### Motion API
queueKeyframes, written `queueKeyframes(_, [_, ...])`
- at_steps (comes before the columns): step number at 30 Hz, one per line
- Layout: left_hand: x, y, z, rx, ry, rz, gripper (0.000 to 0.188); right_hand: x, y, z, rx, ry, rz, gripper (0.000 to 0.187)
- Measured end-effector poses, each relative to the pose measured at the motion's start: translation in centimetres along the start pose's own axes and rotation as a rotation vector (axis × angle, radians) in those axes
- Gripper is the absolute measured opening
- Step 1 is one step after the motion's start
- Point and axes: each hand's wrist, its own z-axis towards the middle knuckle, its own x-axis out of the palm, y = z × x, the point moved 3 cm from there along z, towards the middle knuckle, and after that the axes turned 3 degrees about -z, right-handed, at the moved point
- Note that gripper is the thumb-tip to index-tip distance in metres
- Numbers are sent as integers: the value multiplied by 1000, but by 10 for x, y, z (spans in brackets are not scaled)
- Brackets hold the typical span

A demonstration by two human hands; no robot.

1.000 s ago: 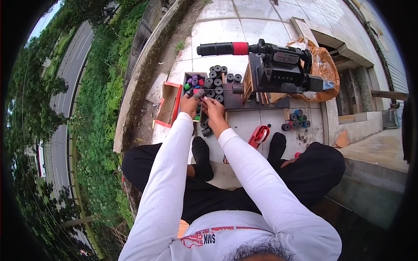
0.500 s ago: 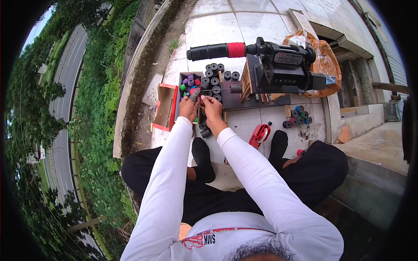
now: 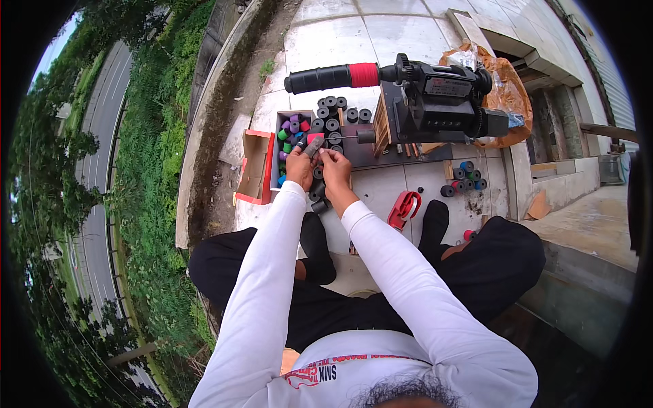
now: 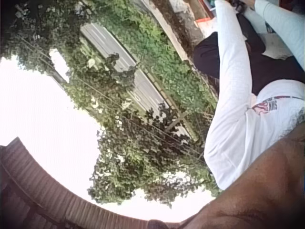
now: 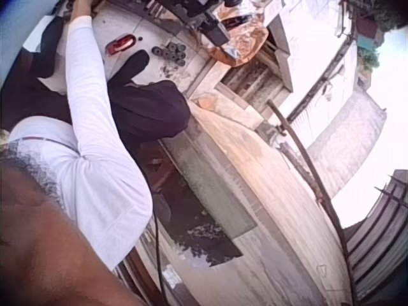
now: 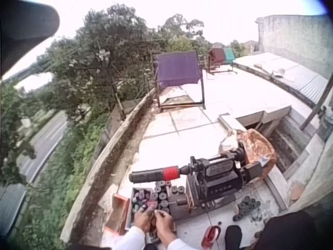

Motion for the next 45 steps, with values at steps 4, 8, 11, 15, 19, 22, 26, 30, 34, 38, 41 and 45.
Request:
queueKeyframes(4, [3,2,-3,31,-23,-58,38,-7,5,-3,-11,-13,3,18])
queueKeyframes(8, [18,3,-11,76,-113,14,51,-26,9,5,-63,-62,-23,18])
queueKeyframes(11, [26,2,-12,83,-99,47,65,-28,15,3,-79,-60,-30,17])
queueKeyframes(15, [29,3,-8,76,53,103,67,-19,20,-5,-97,-55,-28,15])
queueKeyframes(19, [67,18,-26,1,19,124,107,-50,14,13,-220,-175,-81,14])
queueKeyframes(22, [71,12,-34,20,19,211,81,-62,21,17,-362,-275,-108,20])
queueKeyframes(26, [57,-9,-43,-5,-9,280,75,-72,39,2,-477,-264,-229,19])
queueKeyframes(30, [50,-60,-51,-277,24,741,70,-85,55,-13,-515,-228,-278,17])
queueKeyframes(34, [70,-113,-84,152,76,1094,62,-93,66,-36,-627,-188,-401,16])
queueKeyframes(38, [125,-125,-179,436,501,1563,45,-119,73,-66,-805,-172,-533,14])
queueKeyframes(41, [110,-111,-224,653,583,1669,46,-120,93,-110,-884,-109,-585,11])
queueKeyframes(45, [101,-82,-229,835,747,1519,55,-131,120,-146,-934,-48,-628,9])
